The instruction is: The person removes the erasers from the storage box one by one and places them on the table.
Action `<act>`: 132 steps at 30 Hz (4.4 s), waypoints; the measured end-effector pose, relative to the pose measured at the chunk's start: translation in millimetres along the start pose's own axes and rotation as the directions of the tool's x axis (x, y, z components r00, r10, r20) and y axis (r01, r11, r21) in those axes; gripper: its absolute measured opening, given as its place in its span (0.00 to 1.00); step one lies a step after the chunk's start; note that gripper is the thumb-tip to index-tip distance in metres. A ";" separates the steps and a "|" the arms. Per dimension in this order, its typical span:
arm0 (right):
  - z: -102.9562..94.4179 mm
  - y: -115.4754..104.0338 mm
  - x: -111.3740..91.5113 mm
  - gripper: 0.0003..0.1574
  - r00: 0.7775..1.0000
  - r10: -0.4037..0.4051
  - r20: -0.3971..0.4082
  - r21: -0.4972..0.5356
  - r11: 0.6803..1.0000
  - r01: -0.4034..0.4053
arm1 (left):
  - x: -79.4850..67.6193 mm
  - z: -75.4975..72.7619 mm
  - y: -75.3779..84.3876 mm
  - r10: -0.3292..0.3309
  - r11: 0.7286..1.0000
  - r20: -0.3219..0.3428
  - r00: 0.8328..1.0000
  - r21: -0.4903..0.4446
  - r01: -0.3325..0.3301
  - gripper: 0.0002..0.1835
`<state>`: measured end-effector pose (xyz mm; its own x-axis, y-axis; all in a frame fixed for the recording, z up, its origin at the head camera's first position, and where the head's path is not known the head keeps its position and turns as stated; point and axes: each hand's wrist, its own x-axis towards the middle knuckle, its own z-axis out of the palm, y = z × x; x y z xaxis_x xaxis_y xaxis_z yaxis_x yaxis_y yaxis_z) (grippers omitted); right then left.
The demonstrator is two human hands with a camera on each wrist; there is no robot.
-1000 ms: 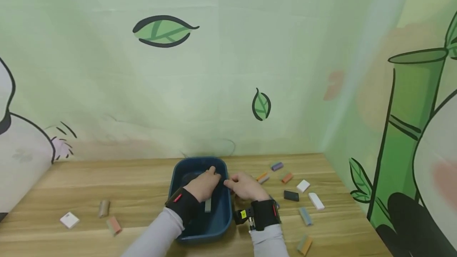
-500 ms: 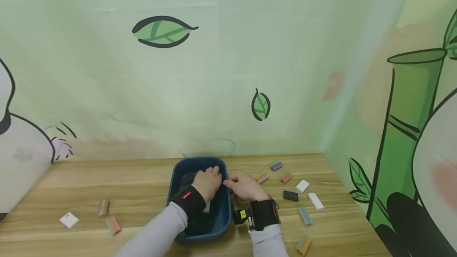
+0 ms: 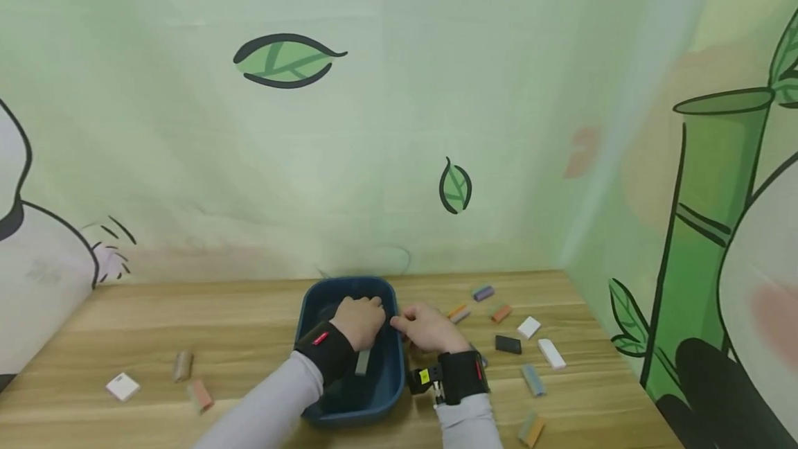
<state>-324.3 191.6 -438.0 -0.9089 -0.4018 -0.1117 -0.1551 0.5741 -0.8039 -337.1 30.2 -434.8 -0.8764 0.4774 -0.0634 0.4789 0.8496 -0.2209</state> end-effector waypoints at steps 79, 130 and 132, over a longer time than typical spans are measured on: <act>4.6 -9.1 -0.9 0.18 0.995 0.101 0.013 -0.010 0.995 -0.101 | -160.1 55.6 -166.5 -0.425 0.608 0.037 0.904 -0.728 0.316 0.14; 4.7 -8.1 -0.9 0.18 0.995 0.101 0.017 -0.008 0.995 -0.101 | -153.9 32.0 -150.9 -0.399 0.721 -0.046 0.916 -0.632 0.283 0.25; 4.2 -7.7 -1.2 0.19 0.995 0.102 0.019 -0.005 0.995 -0.102 | -152.1 29.2 -148.2 -0.386 0.724 -0.055 0.921 -0.637 0.265 0.24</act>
<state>-320.4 184.6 -434.1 -0.9123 -0.3550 -0.2042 -0.0638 0.6159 -0.7853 -276.3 -175.0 -420.8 -0.9890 0.1240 0.0808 0.1471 0.8843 0.4432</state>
